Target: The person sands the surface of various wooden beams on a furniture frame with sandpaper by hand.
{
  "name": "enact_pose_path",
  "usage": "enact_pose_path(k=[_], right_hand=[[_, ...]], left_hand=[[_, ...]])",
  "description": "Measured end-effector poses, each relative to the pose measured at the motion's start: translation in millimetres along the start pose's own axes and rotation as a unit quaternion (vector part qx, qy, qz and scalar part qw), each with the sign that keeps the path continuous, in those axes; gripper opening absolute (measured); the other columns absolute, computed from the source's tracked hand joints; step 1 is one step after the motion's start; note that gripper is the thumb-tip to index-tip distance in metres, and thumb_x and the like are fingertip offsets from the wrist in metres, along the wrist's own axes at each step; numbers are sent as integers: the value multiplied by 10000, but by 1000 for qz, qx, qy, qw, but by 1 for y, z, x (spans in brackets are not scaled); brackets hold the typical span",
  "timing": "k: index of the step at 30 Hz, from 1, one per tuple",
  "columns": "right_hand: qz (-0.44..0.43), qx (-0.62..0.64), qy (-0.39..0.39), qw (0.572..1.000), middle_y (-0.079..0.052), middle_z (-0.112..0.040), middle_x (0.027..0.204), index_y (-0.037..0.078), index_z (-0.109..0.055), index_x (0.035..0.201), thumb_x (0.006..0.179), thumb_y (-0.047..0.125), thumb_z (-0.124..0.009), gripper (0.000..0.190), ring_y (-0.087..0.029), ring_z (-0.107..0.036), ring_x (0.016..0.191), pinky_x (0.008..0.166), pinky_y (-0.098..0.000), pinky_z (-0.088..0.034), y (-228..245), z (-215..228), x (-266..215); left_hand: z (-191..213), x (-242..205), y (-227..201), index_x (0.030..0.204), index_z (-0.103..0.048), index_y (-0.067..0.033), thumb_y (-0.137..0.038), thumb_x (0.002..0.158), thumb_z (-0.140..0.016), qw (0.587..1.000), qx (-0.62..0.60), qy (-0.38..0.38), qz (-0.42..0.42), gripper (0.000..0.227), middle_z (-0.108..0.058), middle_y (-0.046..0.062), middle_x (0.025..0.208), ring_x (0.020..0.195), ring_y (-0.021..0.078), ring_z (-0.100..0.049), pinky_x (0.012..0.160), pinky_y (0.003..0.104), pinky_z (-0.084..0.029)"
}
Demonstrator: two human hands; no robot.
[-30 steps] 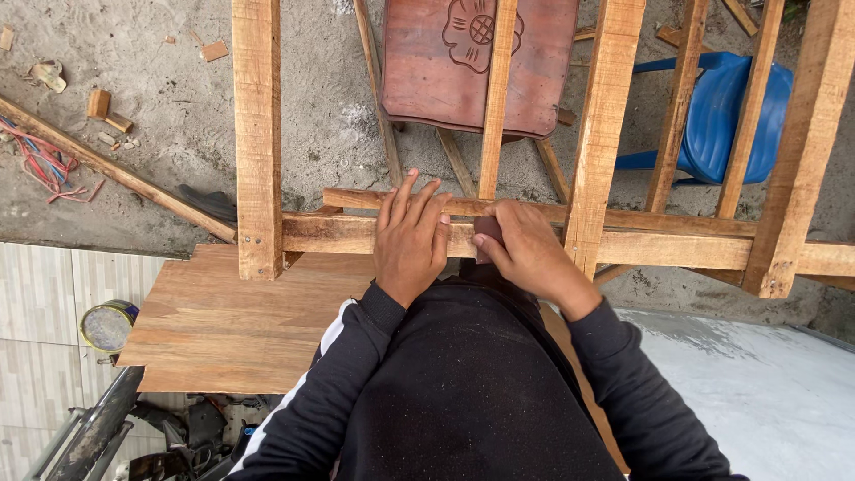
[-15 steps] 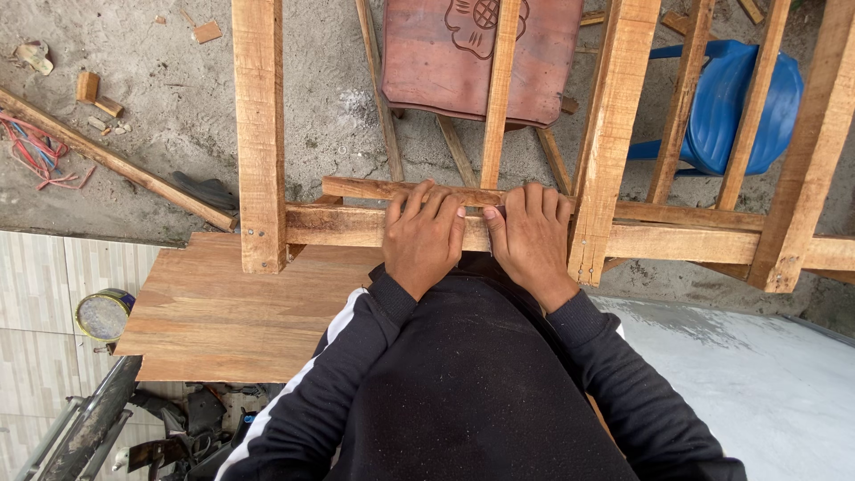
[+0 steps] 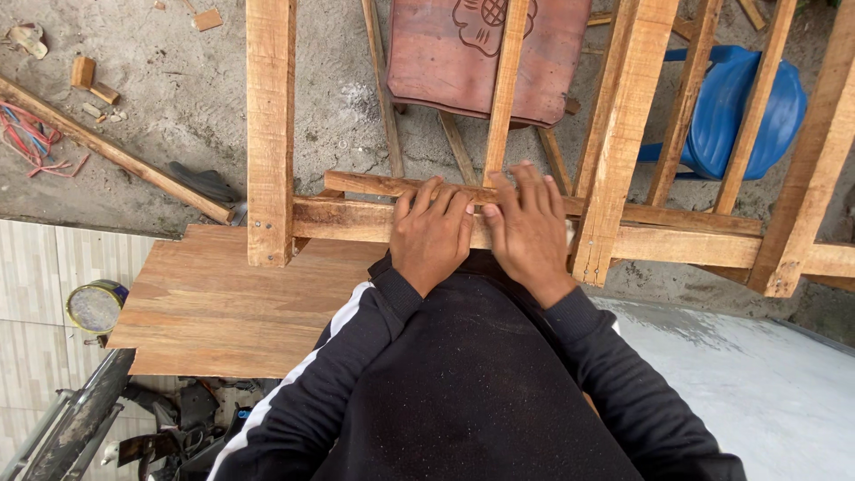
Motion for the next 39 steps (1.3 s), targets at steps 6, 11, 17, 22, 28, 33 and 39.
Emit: enact_pose_path(k=[6, 11, 17, 22, 28, 33, 39], right_hand=[[-27, 15, 11, 999, -147, -662, 1371, 32, -658, 1346, 1140, 344, -336, 493, -318, -524, 1413, 1198, -516, -317, -2, 13, -12], [7, 14, -2, 1000, -137, -717, 1298, 29, -709, 1228, 1130, 325, -371, 460, -316, -591, 1335, 1158, -495, -369, 12, -3, 1], [-16, 36, 59, 997, -186, -773, 1006, 25, -748, 1035, 1120, 331, -387, 481, -325, -744, 914, 826, -468, -554, -8, -5, 1], [-70, 28, 194, 978, -147, -774, 922, 44, -726, 1064, 1107, 362, -375, 475, -315, -739, 688, 659, -439, -583, -19, -24, 6], [44, 64, 15, 997, -164, -775, 1112, 14, -746, 1088, 1129, 329, -415, 459, -320, -746, 1024, 893, -427, -569, 14, 1, 8], [-3, 30, 21, 999, -149, -759, 1197, 15, -742, 1156, 1120, 309, -418, 439, -318, -694, 1174, 935, -468, -535, 0, 4, 1], [35, 65, -32, 997, -199, -718, 1261, -17, -691, 1293, 1134, 339, -397, 489, -345, -604, 1260, 1065, -482, -429, 29, -4, 18]], left_hand=[[-3, 3, 2, 1084, -707, -54, -199, 1032, -590, 1000, -1, 10, 13, 194, -753, 93, 1109, 1237, 288, -635, 1022, 455, -448], [-2, 0, 5, 1141, -705, -24, -137, 1037, -559, 999, -30, -32, 25, 211, -747, 118, 1129, 1255, 291, -624, 1053, 435, -465], [6, -9, 21, 1159, -697, -33, -114, 1088, -525, 986, -114, -82, 86, 203, -744, 107, 1134, 1258, 278, -650, 1039, 400, -520], [-1, -4, 14, 1180, -706, -26, -116, 1060, -542, 995, -23, -70, 74, 223, -742, 113, 1129, 1191, 277, -659, 1036, 417, -504], [-1, -5, 12, 1197, -689, -33, -78, 942, -561, 996, -10, -34, 79, 289, -716, 117, 1183, 1300, 305, -596, 1097, 445, -463], [15, -6, 8, 1254, -672, -36, -92, 1022, -536, 998, -40, -26, 37, 274, -690, 113, 1304, 1453, 301, -466, 1258, 520, -288], [32, -11, 41, 1207, -696, -41, -148, 1040, -531, 998, -9, -9, 60, 258, -702, 92, 1280, 1476, 296, -428, 1260, 562, -189]])
Point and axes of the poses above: each hand's wrist, its own x-axis towards the middle knuckle, its own z-axis out of the back of the hand, y = z × x, the point moved 10 cm from there along x, towards the middle knuckle
